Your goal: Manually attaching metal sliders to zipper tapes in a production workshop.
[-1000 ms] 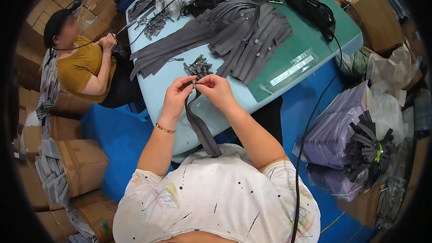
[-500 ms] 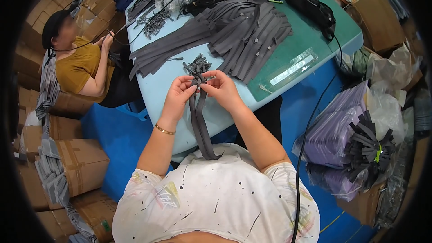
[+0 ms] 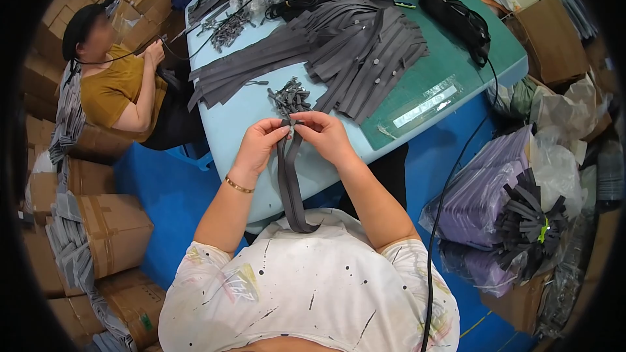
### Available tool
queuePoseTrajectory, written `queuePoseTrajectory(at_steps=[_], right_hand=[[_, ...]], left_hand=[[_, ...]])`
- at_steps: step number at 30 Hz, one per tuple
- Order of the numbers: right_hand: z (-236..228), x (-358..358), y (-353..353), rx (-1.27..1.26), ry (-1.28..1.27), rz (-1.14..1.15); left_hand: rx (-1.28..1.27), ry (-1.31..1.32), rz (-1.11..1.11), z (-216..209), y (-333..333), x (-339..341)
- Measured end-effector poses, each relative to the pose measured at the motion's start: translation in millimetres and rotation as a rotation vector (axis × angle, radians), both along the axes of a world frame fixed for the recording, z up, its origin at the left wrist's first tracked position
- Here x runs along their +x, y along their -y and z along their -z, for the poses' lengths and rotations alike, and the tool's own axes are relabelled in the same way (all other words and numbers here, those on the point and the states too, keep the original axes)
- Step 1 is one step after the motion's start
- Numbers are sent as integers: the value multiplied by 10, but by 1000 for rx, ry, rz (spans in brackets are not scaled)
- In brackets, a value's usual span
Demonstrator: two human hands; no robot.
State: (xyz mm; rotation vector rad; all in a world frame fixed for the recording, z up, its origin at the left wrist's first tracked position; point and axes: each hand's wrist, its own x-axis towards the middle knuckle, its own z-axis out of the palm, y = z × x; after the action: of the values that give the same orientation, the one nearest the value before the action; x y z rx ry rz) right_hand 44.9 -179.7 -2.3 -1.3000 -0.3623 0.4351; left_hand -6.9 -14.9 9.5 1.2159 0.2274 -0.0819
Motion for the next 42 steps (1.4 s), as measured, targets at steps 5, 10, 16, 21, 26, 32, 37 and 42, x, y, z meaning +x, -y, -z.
queuePoseTrajectory(at_steps=[5,10,16,21,26,32,37,42], right_hand=[[-30,0,2,30,-29,-10],[-43,-8,25,95,-68,-33],[29,-14,27,115,-31,-16],[40,-7,25,97,19,-46],[50,-6,28,96,29,-36],[75,-14,21,117,22,-35],[29,-32,30,126,12,-41],[39,-21,33,108,25,-30]], left_hand=[[19,-1,-5,-16,10,2],[39,-14,-12,-72,67,-21],[115,-98,182,-43,36,-68],[173,-53,190,-22,54,-70],[117,-12,132,-78,135,-90],[248,27,143,44,113,-105],[440,107,58,-2,168,-121],[491,125,52,-6,172,-117]])
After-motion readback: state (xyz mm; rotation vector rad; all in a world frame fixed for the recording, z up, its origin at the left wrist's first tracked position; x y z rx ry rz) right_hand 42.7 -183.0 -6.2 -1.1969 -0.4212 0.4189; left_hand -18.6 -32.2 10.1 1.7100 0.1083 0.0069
